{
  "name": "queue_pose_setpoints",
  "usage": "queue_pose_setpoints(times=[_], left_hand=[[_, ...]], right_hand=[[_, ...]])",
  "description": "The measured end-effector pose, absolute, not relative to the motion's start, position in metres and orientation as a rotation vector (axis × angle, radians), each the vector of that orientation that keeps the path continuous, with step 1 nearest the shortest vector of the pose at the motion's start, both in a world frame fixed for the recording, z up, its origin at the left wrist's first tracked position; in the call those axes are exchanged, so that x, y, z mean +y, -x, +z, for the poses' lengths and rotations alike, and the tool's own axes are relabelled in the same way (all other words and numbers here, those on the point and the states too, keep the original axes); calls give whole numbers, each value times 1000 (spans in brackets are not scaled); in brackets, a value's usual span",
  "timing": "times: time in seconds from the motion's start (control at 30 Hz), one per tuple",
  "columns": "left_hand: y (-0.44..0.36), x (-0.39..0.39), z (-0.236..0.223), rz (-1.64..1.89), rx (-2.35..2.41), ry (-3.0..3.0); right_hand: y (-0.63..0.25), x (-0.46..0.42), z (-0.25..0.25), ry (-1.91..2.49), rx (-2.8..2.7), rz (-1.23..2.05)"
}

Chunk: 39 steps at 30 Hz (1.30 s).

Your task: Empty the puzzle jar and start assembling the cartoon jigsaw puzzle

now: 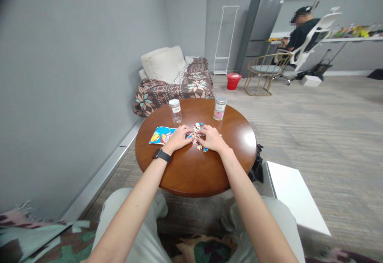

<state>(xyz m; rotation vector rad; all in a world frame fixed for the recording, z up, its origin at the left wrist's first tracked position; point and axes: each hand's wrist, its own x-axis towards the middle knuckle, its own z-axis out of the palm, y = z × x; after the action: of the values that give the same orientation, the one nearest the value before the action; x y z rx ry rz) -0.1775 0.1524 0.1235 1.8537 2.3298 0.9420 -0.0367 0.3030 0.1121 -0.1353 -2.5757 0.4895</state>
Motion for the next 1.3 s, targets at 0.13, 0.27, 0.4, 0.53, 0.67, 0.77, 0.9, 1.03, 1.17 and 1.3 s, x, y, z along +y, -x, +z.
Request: queue_pose_setpoints(times=[0.13, 0.27, 0.4, 0.53, 0.67, 0.77, 0.9, 1.03, 1.17, 1.3], left_hand=[[177, 153, 123, 924, 2362, -1849], [176, 155, 122, 909, 2378, -1861], [175, 155, 123, 906, 2384, -1838], [175, 155, 124, 926, 2368, -1809], [177, 155, 124, 1015, 2301, -1821], [177, 154, 124, 1062, 2265, -1825], [178, 154, 123, 1101, 2233, -1855], [179, 154, 124, 1163, 2258, -1839], [181, 155, 123, 1192, 2339, -1777], [183, 156, 121, 1183, 2362, -1766]], right_hand=[[37, 302, 112, 152, -2590, 495], [37, 301, 114, 155, -2602, 491], [35, 298, 117, 139, -2612, 473], [34, 297, 117, 133, -2633, 458], [35, 299, 115, 141, -2636, 457], [34, 301, 115, 150, -2636, 460], [32, 301, 117, 150, -2651, 448], [30, 301, 119, 166, -2664, 451], [31, 302, 118, 191, -2654, 445], [32, 303, 117, 208, -2614, 470]])
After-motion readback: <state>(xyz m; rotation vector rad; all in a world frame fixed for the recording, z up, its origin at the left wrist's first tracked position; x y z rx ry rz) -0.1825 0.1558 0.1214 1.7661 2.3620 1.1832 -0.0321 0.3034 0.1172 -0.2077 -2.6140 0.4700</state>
